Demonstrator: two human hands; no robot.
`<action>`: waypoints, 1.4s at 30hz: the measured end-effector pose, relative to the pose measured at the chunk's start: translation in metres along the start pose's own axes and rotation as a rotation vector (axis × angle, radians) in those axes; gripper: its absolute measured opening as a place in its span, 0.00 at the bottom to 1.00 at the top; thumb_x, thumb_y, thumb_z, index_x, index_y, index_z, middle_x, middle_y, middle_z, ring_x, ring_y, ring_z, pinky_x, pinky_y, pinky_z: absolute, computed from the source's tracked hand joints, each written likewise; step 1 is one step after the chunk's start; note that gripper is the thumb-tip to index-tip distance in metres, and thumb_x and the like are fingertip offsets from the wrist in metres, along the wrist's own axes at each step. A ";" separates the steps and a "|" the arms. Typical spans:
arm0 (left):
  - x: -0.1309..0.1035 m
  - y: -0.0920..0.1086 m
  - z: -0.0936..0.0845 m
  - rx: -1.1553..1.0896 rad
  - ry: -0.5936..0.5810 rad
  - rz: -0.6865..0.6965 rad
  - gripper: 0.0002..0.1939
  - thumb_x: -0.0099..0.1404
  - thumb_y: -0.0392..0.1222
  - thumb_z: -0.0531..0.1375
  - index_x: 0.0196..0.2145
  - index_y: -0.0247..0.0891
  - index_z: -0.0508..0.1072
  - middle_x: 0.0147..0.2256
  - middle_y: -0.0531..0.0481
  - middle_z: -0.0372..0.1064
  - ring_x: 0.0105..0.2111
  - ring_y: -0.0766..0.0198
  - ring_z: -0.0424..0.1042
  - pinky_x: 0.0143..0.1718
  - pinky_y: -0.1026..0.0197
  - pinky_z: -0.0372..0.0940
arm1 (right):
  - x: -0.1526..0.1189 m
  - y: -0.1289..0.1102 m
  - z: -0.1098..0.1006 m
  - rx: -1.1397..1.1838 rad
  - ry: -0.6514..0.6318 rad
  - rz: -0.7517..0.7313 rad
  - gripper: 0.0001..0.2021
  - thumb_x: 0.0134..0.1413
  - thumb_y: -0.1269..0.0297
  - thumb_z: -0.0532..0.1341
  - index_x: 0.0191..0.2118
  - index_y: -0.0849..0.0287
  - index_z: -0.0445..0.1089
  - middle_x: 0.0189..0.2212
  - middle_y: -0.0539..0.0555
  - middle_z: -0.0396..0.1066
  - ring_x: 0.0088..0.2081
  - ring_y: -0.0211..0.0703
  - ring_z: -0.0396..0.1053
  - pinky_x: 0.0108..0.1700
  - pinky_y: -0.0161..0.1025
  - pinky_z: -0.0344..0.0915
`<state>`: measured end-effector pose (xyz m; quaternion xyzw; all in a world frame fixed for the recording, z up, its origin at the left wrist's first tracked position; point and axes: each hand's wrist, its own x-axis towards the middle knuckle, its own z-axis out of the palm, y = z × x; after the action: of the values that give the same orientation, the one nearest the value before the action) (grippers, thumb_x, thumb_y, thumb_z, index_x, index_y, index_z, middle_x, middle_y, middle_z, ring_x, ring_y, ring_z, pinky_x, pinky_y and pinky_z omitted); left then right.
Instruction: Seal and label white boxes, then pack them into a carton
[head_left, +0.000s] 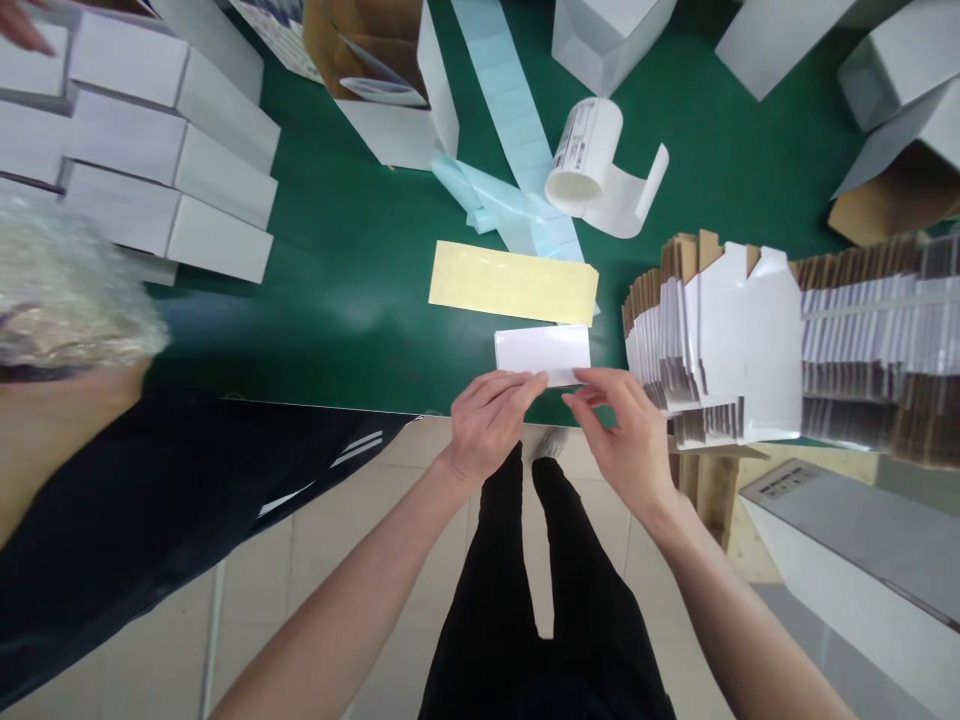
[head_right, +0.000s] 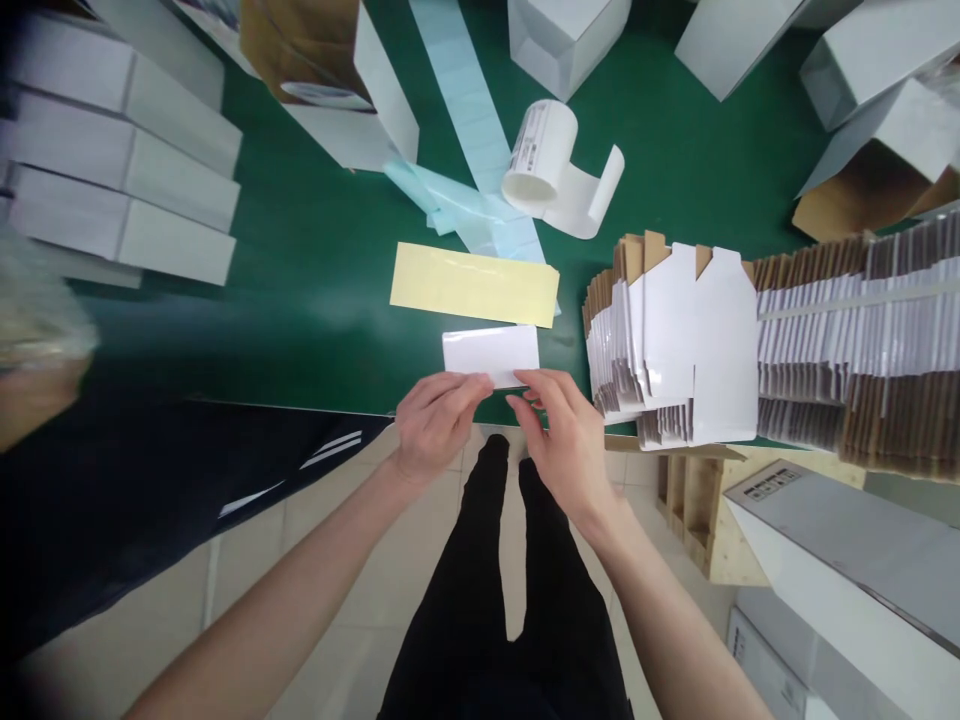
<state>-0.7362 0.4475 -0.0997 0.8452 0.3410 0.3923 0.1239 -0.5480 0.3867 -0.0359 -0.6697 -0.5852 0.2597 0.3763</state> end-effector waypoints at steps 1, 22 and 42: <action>0.001 0.000 0.000 0.007 0.000 0.007 0.29 0.65 0.29 0.66 0.61 0.46 0.68 0.45 0.52 0.82 0.47 0.63 0.80 0.52 0.56 0.74 | 0.004 0.002 0.000 -0.014 -0.014 -0.031 0.15 0.67 0.67 0.62 0.56 0.50 0.70 0.49 0.53 0.73 0.40 0.39 0.76 0.44 0.42 0.75; 0.002 0.078 -0.040 -0.403 -0.175 -0.449 0.11 0.62 0.36 0.70 0.42 0.43 0.75 0.43 0.50 0.66 0.46 0.62 0.70 0.47 0.56 0.70 | -0.040 0.009 -0.029 0.327 -0.169 -0.054 0.06 0.60 0.70 0.68 0.41 0.51 0.75 0.37 0.51 0.75 0.39 0.43 0.73 0.40 0.43 0.70; -0.005 -0.017 0.023 0.094 0.087 0.132 0.18 0.62 0.39 0.70 0.49 0.51 0.75 0.47 0.54 0.80 0.52 0.57 0.77 0.54 0.47 0.75 | -0.035 0.031 0.028 1.193 0.055 0.655 0.06 0.56 0.60 0.71 0.37 0.51 0.76 0.39 0.48 0.75 0.41 0.38 0.72 0.53 0.41 0.71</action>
<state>-0.7297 0.4579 -0.1263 0.8530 0.3075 0.4195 0.0431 -0.5587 0.3567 -0.0803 -0.4966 -0.0994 0.6214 0.5978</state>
